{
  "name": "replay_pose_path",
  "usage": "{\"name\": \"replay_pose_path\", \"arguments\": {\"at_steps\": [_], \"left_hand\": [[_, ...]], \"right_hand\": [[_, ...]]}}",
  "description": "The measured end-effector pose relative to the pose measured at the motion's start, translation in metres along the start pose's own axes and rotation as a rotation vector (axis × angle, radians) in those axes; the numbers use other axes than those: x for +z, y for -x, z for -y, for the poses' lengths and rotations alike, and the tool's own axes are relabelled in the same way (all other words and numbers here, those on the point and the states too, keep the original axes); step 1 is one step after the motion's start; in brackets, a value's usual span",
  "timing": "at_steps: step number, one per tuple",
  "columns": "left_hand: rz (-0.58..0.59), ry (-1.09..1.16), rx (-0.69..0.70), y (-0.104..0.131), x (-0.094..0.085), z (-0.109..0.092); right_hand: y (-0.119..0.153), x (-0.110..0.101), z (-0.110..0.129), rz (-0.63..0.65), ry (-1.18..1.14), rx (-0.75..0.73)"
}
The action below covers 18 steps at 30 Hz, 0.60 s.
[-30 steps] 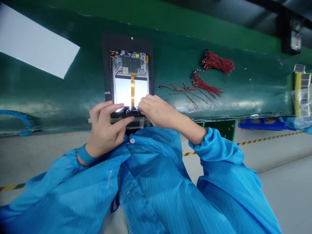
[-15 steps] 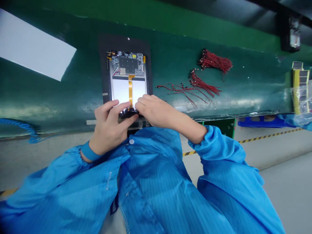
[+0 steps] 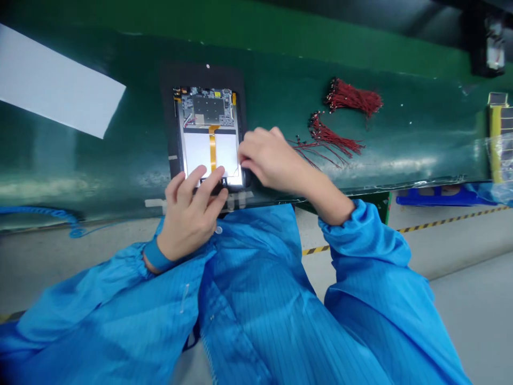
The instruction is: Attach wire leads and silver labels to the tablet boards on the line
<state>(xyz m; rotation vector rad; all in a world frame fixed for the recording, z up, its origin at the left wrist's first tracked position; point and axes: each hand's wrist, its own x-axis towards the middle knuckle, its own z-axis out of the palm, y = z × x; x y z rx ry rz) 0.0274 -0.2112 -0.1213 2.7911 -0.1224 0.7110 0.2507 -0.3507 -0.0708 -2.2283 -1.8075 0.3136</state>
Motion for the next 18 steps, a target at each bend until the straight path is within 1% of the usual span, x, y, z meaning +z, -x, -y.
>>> {"name": "replay_pose_path", "arguments": {"at_steps": [1, 2, 4, 5, 6, 8, 9, 10, 11, 13, 16, 18], "left_hand": [[-0.002, 0.026, 0.0, 0.003, -0.008, 0.011], [-0.021, 0.038, -0.015, 0.006, -0.016, 0.028], [-0.073, -0.002, -0.104, 0.011, -0.035, 0.074], [-0.069, -0.064, -0.205, 0.013, -0.042, 0.101], [-0.005, -0.103, -0.326, 0.014, -0.049, 0.129], [0.041, -0.108, -0.544, 0.013, -0.055, 0.177], [0.078, -0.078, -0.633, 0.011, -0.054, 0.195], [0.106, -0.045, -0.702, 0.009, -0.053, 0.209], [0.13, -0.022, -0.755, 0.006, -0.05, 0.218], [0.145, -0.016, -0.813, 0.002, -0.044, 0.226], [0.092, -0.036, -0.868, 0.003, -0.044, 0.224], [0.042, -0.033, -0.839, 0.007, -0.053, 0.215]], "right_hand": [[0.002, -0.007, -0.009, -0.078, -0.008, 0.044], [0.003, -0.014, -0.018, -0.167, -0.011, 0.085], [0.007, -0.025, -0.032, -0.337, -0.018, 0.138], [0.008, -0.029, -0.036, -0.401, -0.028, 0.146], [0.009, -0.032, -0.039, -0.447, -0.041, 0.146], [0.007, -0.032, -0.037, -0.487, -0.061, 0.145], [0.006, -0.03, -0.034, -0.484, -0.066, 0.147], [0.004, -0.027, -0.03, -0.47, -0.068, 0.149], [0.002, -0.024, -0.025, -0.451, -0.072, 0.152], [-0.004, -0.019, -0.016, -0.411, -0.095, 0.155], [-0.013, -0.014, -0.004, -0.378, -0.17, 0.143], [-0.024, -0.011, 0.007, -0.372, -0.232, 0.099]]}}
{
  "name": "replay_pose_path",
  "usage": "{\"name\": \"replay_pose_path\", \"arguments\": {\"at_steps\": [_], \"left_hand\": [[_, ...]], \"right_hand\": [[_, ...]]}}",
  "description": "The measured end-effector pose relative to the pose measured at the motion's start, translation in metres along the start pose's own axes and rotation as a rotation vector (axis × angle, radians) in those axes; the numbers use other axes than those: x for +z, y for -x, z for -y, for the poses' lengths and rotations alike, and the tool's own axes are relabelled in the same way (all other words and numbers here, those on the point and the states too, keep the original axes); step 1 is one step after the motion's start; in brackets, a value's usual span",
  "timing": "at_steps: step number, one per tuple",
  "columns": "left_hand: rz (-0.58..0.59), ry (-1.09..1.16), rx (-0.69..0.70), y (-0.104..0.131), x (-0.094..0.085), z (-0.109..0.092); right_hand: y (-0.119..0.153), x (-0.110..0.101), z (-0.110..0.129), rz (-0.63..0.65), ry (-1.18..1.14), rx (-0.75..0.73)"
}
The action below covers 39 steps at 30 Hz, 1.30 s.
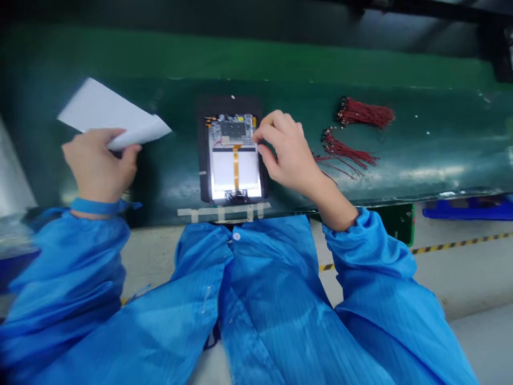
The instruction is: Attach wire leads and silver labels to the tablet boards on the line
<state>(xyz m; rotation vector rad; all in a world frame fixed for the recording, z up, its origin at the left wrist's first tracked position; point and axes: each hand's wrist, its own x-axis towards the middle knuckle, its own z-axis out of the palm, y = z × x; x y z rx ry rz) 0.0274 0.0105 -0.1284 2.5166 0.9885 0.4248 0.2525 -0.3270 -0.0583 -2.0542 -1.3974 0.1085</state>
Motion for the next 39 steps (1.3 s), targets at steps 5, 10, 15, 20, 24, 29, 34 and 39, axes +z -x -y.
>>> {"name": "replay_pose_path", "arguments": {"at_steps": [5, 10, 15, 20, 24, 29, 34, 39], "left_hand": [[-0.232, -0.039, 0.317, 0.044, -0.028, -0.016], [-0.401, -0.01, 0.638, 0.088, -0.028, -0.031], [-0.176, 0.532, 0.28, 0.119, -0.035, -0.03], [0.352, 1.459, -0.402, 0.114, -0.069, -0.017], [0.22, 1.356, -0.367, 0.116, -0.083, -0.014], [-0.276, 0.705, 0.073, 0.147, -0.07, -0.037], [-0.341, 0.559, 0.207, 0.152, -0.064, -0.043], [-0.077, 1.098, -0.005, 0.135, -0.084, -0.036]], "right_hand": [[-0.028, 0.052, 0.046, 0.003, -0.286, -0.114], [-0.064, 0.119, 0.087, 0.122, -0.773, 0.126], [-0.064, 0.135, 0.105, 0.098, -1.038, 0.167], [-0.01, 0.141, 0.125, 0.138, -0.866, 0.005], [0.006, 0.14, 0.134, 0.076, -0.681, -0.153], [-0.035, 0.117, 0.155, -0.127, -0.482, -0.141], [-0.064, 0.112, 0.163, 0.107, -0.696, -0.061], [-0.054, 0.116, 0.157, 0.126, -0.679, -0.145]]}}
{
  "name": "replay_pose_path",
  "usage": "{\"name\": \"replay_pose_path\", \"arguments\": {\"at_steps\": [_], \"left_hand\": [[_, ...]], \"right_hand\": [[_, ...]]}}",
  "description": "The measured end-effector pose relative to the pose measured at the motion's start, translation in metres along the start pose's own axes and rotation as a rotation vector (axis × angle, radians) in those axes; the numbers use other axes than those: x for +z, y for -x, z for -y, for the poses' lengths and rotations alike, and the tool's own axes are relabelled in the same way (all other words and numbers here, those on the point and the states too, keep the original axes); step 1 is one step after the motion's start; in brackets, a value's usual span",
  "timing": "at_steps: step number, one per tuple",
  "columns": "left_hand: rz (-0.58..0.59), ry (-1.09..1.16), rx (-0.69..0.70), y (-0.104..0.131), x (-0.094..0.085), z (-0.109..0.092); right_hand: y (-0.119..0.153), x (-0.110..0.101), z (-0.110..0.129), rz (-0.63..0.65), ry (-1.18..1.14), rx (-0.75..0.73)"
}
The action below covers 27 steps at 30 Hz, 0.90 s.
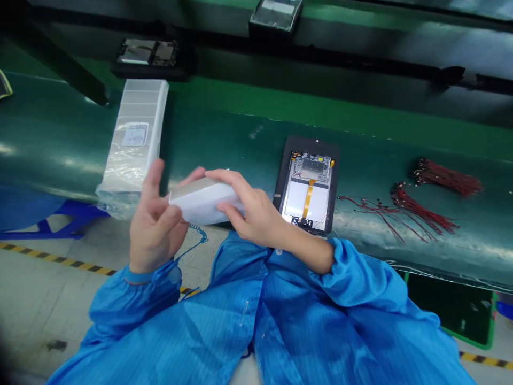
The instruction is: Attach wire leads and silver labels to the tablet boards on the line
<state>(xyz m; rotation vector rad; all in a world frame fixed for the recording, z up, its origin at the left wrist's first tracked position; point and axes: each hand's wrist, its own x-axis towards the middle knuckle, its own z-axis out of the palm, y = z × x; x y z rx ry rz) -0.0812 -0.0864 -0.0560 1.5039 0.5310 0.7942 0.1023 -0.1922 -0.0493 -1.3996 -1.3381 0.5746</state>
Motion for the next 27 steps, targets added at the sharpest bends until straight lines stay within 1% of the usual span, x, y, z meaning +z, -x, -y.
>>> {"name": "replay_pose_path", "arguments": {"at_steps": [1, 2, 3, 5, 7, 9, 12, 14, 15, 17, 19, 21, 22, 23, 26, 27], "left_hand": [[0.005, 0.017, -0.078, -0.002, -0.002, -0.002], [-0.026, -0.007, -0.104, -0.003, -0.003, -0.003], [-0.073, -0.069, -0.082, -0.004, -0.003, -0.004], [-0.158, -0.24, 0.066, -0.003, -0.001, -0.004], [-0.16, -0.383, 0.193, -0.002, 0.003, -0.004], [-0.13, -0.45, 0.231, 0.0, 0.008, -0.005], [-0.117, -0.392, 0.203, 0.001, 0.017, -0.008], [-0.087, -0.298, 0.169, 0.001, 0.024, -0.009], [-0.066, -0.268, 0.161, 0.001, 0.027, -0.008], [-0.039, -0.272, 0.193, 0.001, 0.03, -0.006], [-0.049, -0.333, 0.247, -0.001, 0.029, -0.004], [-0.06, -0.364, 0.255, -0.004, 0.025, -0.006], [-0.044, -0.351, 0.206, -0.006, 0.022, -0.009], [-0.005, -0.318, 0.12, -0.008, 0.018, -0.013], [0.179, -0.149, -0.2, -0.017, 0.008, -0.029], [0.24, -0.099, -0.28, -0.021, 0.006, -0.034]], "right_hand": [[0.003, 0.0, -0.001, 0.027, -0.035, 0.003], [0.006, 0.001, -0.001, 0.041, -0.089, 0.019], [0.008, 0.001, -0.001, 0.033, -0.15, 0.046], [0.01, 0.002, -0.001, -0.03, -0.234, 0.116], [0.01, 0.0, 0.001, -0.099, -0.223, 0.169], [0.008, -0.003, 0.003, -0.154, -0.145, 0.163], [0.005, -0.007, 0.005, -0.191, 0.043, 0.036], [0.004, -0.008, 0.005, -0.144, 0.212, -0.053], [0.004, -0.008, 0.004, -0.097, 0.304, -0.078], [0.004, -0.006, 0.004, -0.026, 0.475, -0.089], [0.005, -0.006, 0.004, -0.03, 0.561, -0.087], [0.005, -0.008, 0.004, -0.072, 0.519, -0.115], [0.005, -0.011, 0.004, -0.067, 0.464, -0.13], [0.006, -0.013, 0.004, -0.039, 0.397, -0.135], [0.007, -0.023, 0.002, 0.101, 0.199, -0.093], [0.008, -0.026, 0.002, 0.131, 0.156, -0.078]]}}
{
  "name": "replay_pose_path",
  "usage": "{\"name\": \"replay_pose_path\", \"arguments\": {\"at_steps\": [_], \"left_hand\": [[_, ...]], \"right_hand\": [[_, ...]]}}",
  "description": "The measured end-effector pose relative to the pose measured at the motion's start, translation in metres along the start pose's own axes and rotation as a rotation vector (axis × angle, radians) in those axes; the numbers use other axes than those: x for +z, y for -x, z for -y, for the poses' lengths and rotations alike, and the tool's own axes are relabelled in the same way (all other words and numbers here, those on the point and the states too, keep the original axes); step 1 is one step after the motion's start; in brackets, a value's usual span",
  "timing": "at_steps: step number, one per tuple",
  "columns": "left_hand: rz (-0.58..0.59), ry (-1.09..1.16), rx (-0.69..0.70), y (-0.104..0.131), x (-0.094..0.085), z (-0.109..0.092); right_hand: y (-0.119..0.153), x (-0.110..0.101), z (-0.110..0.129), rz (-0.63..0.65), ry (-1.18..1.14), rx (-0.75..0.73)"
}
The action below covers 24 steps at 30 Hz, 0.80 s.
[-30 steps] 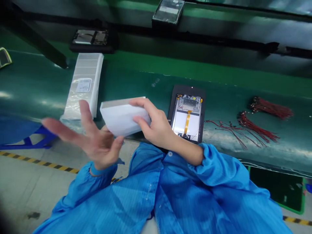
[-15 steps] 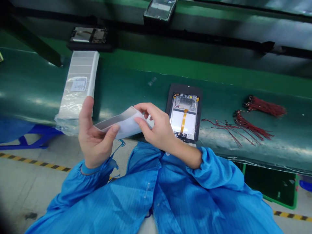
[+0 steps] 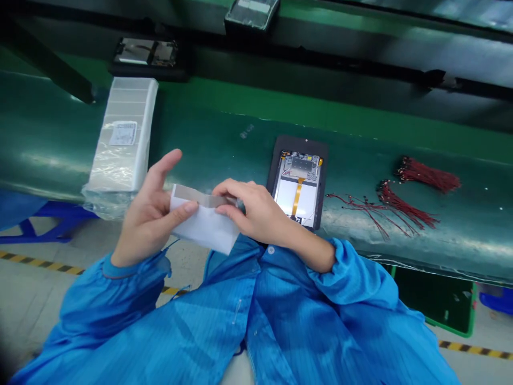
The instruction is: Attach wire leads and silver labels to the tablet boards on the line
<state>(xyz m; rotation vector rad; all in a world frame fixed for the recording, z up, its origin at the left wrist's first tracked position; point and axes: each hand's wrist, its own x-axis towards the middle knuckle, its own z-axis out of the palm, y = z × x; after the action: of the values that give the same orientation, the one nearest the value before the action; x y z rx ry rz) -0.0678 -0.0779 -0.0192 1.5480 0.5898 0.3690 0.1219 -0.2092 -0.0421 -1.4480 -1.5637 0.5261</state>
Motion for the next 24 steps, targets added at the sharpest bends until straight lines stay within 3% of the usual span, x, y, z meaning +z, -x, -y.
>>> {"name": "replay_pose_path", "arguments": {"at_steps": [4, 7, 9, 10, 12, 14, 16, 18, 20, 24], "left_hand": [[0.196, 0.069, -0.142, -0.013, -0.007, -0.014], [0.411, 0.047, -0.22, -0.026, -0.005, -0.015], [0.493, 0.014, -0.245, -0.034, -0.003, -0.012], [0.479, -0.021, -0.236, -0.036, -0.003, -0.01], [0.316, -0.17, -0.133, -0.036, -0.001, -0.007], [0.08, -0.423, 0.087, -0.03, 0.001, -0.005], [-0.034, -0.669, 0.313, -0.021, 0.004, -0.004], [0.031, -0.797, 0.413, -0.012, 0.008, -0.002], [0.095, -0.837, 0.397, -0.005, 0.011, 0.002], [0.112, -0.921, 0.319, -0.001, 0.012, 0.004]], "right_hand": [[0.006, -0.004, -0.001, 0.028, 0.084, -0.118], [0.008, -0.005, 0.0, 0.032, 0.249, -0.32], [0.01, -0.006, -0.001, 0.005, 0.324, -0.365], [0.011, -0.007, -0.002, -0.014, 0.34, -0.352], [0.012, -0.007, -0.003, -0.065, 0.323, -0.272], [0.012, -0.007, -0.005, -0.127, 0.259, -0.173], [0.013, -0.005, -0.005, -0.184, 0.188, -0.089], [0.013, -0.003, -0.005, -0.197, 0.112, -0.046], [0.014, -0.002, -0.005, -0.169, 0.04, -0.03], [0.015, -0.006, -0.003, -0.079, -0.042, 0.002]]}}
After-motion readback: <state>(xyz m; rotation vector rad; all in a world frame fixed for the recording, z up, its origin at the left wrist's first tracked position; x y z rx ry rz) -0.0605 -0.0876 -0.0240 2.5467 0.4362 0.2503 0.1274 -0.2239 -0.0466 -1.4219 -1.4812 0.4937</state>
